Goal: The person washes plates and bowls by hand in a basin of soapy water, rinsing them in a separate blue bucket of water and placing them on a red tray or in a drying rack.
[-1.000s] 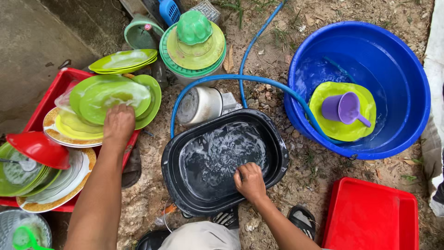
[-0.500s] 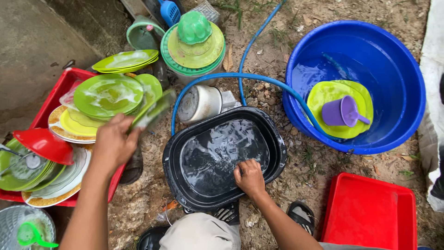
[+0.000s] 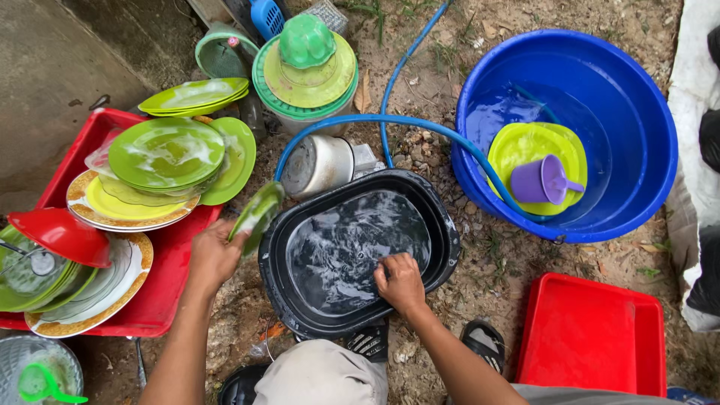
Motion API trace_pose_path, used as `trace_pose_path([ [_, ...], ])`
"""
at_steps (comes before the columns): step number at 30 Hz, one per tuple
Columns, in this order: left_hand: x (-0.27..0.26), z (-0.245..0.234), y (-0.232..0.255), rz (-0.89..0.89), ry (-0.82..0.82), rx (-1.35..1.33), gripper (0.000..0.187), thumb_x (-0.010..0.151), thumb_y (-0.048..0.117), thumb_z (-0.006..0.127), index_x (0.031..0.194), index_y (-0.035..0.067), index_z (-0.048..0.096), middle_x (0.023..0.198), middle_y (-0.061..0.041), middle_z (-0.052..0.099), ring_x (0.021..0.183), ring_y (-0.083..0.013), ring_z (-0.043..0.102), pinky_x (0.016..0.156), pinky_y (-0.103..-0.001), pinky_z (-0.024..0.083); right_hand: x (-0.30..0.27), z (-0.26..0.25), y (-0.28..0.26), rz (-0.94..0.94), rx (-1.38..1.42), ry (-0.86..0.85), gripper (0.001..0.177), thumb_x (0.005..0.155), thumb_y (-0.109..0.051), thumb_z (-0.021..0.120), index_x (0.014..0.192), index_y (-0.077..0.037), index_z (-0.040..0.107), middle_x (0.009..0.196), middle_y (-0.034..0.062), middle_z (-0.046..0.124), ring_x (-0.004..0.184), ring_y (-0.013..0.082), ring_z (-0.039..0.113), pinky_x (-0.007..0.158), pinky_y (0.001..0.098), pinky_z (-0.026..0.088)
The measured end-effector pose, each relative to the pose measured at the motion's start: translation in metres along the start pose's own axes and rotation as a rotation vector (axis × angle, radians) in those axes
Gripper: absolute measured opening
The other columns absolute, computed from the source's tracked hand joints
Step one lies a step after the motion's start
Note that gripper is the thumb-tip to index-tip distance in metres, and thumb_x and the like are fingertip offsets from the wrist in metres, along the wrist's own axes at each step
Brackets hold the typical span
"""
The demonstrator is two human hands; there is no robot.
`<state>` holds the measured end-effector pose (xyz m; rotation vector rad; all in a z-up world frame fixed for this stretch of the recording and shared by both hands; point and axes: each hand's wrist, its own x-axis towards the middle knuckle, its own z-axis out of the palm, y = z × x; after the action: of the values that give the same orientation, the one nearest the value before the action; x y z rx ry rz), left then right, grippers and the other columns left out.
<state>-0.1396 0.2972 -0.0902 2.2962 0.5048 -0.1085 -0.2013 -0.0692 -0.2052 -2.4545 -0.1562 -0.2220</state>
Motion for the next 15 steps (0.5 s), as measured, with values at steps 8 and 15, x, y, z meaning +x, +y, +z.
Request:
trace_pose_path([
  [8,-0.039,-0.039,0.011,0.182,0.324,-0.096,0.020,0.103,0.013,0.070,0.120,0.004,0.076,0.101,-0.014,0.068,0.089,-0.0222,0.064,0.078,-0.032,0.049,0.034,0.019,0.046,0.609,0.286,0.070,0.031,0.096,-0.028,0.060,0.109,-0.003,0.073,0.103,0.0160,0.074,0.094,0.0299,0.074,0.085,0.0373,0.057],
  [15,-0.092,-0.039,-0.003,0.128,0.456,-0.652,0.024,0.107,0.011,0.062,0.125,-0.004,0.065,0.113,-0.006,0.071,0.097,-0.0087,0.064,0.087,-0.024,0.051,0.050,0.037,0.092,0.934,0.899,-0.224,0.026,0.101,-0.026,0.056,0.098,-0.003,0.068,0.085,0.0117,0.068,0.081,0.0252,0.065,0.078,0.0387,0.053],
])
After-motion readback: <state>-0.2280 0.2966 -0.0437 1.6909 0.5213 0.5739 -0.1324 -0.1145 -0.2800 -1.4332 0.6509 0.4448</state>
